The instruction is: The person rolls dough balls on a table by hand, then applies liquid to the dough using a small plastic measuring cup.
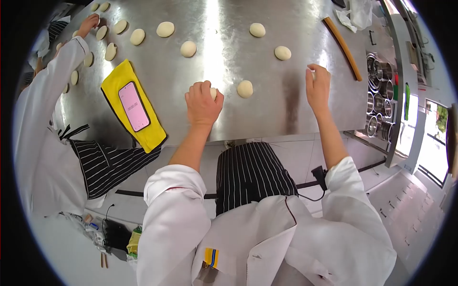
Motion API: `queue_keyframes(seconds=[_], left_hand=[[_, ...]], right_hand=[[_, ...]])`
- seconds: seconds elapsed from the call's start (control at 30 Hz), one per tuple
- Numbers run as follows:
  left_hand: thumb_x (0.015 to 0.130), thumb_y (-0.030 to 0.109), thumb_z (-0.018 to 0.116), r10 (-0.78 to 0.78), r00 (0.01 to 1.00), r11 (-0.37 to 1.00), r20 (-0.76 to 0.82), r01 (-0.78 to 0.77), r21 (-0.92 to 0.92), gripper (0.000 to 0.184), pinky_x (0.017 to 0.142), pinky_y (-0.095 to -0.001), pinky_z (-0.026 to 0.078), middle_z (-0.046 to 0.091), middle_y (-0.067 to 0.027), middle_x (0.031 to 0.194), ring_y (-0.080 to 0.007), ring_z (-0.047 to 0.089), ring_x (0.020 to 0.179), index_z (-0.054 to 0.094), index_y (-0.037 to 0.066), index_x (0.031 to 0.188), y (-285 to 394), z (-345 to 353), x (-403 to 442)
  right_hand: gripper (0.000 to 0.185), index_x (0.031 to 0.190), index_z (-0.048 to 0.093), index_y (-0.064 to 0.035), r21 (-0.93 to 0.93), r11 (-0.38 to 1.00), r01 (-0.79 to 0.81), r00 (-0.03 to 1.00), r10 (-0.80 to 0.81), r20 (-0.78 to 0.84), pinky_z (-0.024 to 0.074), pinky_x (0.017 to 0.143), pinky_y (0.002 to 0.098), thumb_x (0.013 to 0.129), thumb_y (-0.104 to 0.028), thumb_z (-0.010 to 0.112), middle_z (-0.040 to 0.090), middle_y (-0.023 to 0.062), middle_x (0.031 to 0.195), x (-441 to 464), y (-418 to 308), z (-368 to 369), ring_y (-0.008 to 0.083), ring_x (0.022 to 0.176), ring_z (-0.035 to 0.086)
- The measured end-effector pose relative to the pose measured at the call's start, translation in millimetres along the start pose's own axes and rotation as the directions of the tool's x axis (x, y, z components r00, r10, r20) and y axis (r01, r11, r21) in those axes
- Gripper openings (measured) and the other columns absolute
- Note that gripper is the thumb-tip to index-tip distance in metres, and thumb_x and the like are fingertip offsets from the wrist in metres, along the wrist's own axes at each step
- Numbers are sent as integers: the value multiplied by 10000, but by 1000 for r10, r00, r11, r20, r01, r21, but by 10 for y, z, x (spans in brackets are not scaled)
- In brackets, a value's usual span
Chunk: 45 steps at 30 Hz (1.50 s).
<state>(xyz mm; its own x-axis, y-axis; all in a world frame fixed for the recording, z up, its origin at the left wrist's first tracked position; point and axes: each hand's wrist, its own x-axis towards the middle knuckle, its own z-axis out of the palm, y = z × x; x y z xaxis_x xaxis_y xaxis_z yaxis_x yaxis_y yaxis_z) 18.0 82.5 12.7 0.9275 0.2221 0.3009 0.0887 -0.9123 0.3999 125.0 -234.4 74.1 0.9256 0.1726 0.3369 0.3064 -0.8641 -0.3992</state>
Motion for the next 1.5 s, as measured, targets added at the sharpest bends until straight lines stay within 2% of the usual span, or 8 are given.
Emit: queue_keyframes(seconds=[0.1,0.17,0.4,0.5,0.83,0.93,1.37,1.5], left_hand=[[803,210,684,-11,1000,1000,11,12,-18,238,795,-446,420,601,-100,997,-301,576,953,604,88,992,-3,-10,-10],[802,207,685,-5,1000,1000,8,5,2,234,798,-448,422,601,-101,994,-303,576,951,604,87,986,-35,2,27],[793,195,687,-24,999,1000,47,23,20,215,789,-444,427,596,-97,979,-298,576,926,614,86,963,-15,-4,-14],[787,191,690,-5,1000,1000,30,5,6,213,769,-439,424,592,-92,972,-289,570,913,614,87,957,-16,-3,-8],[784,195,697,31,999,999,-15,-31,-32,191,720,-402,415,584,-65,959,-252,557,846,612,99,925,-41,-10,7],[785,203,702,19,999,999,26,-18,-43,187,710,-396,414,576,-61,945,-248,555,828,614,104,918,-14,-23,0],[771,277,714,29,998,998,51,-26,-60,256,736,-423,433,583,-60,937,-254,567,875,620,104,935,-5,13,18],[744,276,713,45,998,995,50,-41,-94,285,735,-435,447,582,-89,913,-265,576,874,602,85,924,-19,2,31]], right_hand=[[266,1132,650,-49,-240,965,107,982,-141,-128,445,960,438,893,-162,684,611,169,1173,-9,-189,202,358,1132,555],[305,1154,660,-101,197,960,199,948,-240,209,437,992,445,869,-198,710,594,158,1217,-166,-709,304,355,1220,520],[153,998,665,-128,292,824,486,769,-562,304,460,890,442,847,-129,689,611,77,1062,-284,-989,1120,307,1035,557],[143,999,654,-112,262,937,231,944,-282,174,449,876,423,858,-118,672,603,85,1017,-83,-661,702,308,1017,544],[67,966,614,-80,-31,993,113,991,-111,81,415,874,474,905,-108,616,601,122,1029,-435,-541,710,344,985,533],[77,982,612,-68,-8,952,306,948,-304,91,411,874,477,918,-106,593,601,135,1015,-542,-856,883,346,984,529],[157,1023,620,-59,-59,997,46,993,-39,115,415,941,463,892,-145,613,607,159,1083,-524,-542,713,373,1058,528],[126,990,611,-56,-193,962,193,955,-139,263,428,876,467,884,-124,616,615,137,1022,-617,-860,878,347,1006,550]])
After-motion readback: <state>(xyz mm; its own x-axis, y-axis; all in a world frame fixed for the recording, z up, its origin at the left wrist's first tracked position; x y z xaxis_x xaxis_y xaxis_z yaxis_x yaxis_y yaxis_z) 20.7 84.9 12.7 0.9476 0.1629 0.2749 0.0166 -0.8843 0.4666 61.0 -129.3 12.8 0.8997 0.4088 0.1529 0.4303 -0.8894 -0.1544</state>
